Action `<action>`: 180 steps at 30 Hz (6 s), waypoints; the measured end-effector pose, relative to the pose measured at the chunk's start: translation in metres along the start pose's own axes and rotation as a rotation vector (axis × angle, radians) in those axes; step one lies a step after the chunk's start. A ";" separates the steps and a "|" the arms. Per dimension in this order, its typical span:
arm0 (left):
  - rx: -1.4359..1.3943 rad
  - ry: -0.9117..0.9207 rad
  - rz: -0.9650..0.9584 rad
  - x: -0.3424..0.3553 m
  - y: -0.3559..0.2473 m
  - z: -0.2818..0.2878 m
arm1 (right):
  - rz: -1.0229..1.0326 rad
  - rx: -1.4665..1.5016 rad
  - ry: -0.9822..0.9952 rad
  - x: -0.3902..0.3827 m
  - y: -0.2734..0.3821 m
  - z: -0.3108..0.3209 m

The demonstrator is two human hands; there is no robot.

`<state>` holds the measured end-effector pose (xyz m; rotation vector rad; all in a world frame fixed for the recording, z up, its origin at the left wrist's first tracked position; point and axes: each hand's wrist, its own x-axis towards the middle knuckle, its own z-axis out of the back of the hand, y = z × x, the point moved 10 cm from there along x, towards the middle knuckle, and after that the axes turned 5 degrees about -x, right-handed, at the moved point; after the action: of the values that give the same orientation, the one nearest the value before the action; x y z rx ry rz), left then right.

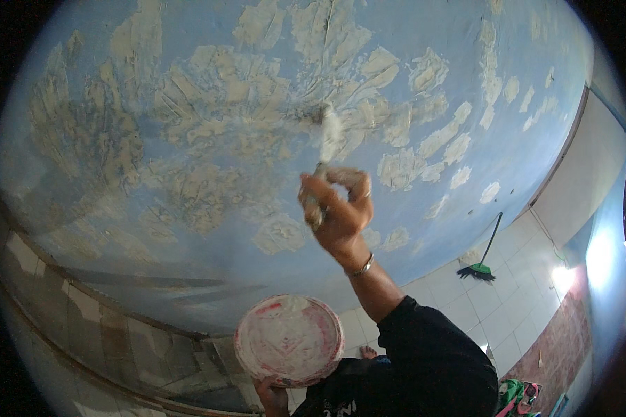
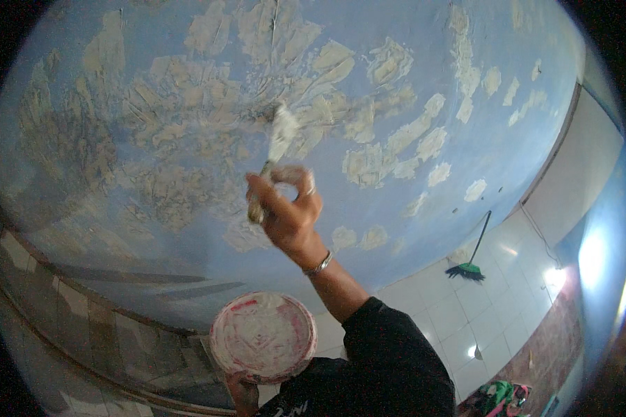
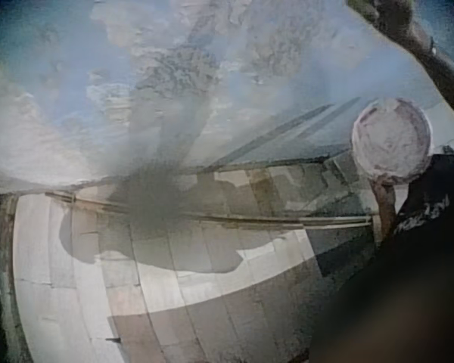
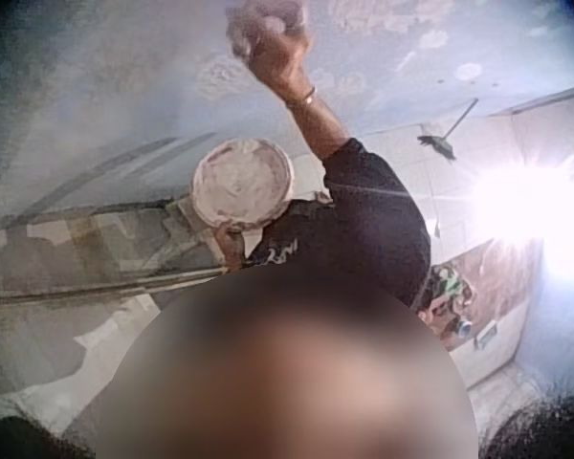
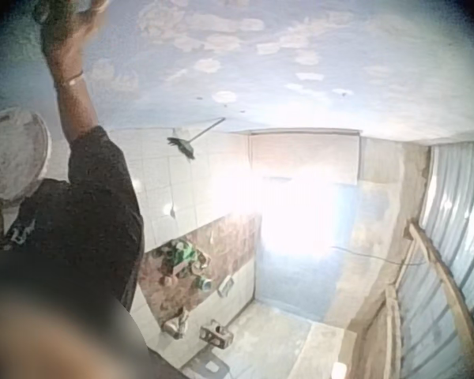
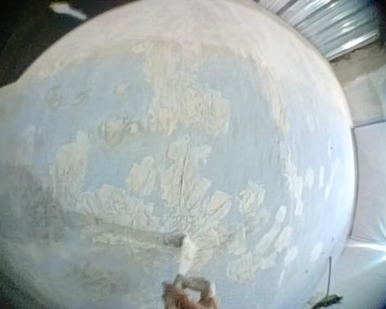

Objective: The person applies white plaster to a light blue ceiling using a putty knife and a bucket. They repeatedly scoop plaster from the bucket and spread it onto the ceiling surface in a stairwell area.

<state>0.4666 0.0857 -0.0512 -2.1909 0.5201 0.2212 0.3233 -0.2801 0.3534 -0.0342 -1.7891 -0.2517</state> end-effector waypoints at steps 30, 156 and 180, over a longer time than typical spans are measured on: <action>0.032 0.129 0.064 -0.004 -0.006 -0.016 | -0.279 -0.162 0.024 -0.023 -0.108 0.022; 0.099 0.220 0.107 0.020 -0.004 -0.038 | -0.514 -0.147 0.097 -0.021 -0.124 0.020; 0.115 0.354 0.252 0.054 0.016 -0.032 | -0.606 -0.221 0.073 -0.028 -0.113 0.090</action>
<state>0.5072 0.0358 -0.0602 -2.0563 0.9840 -0.0653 0.2260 -0.3708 0.2902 0.3603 -1.6530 -0.8721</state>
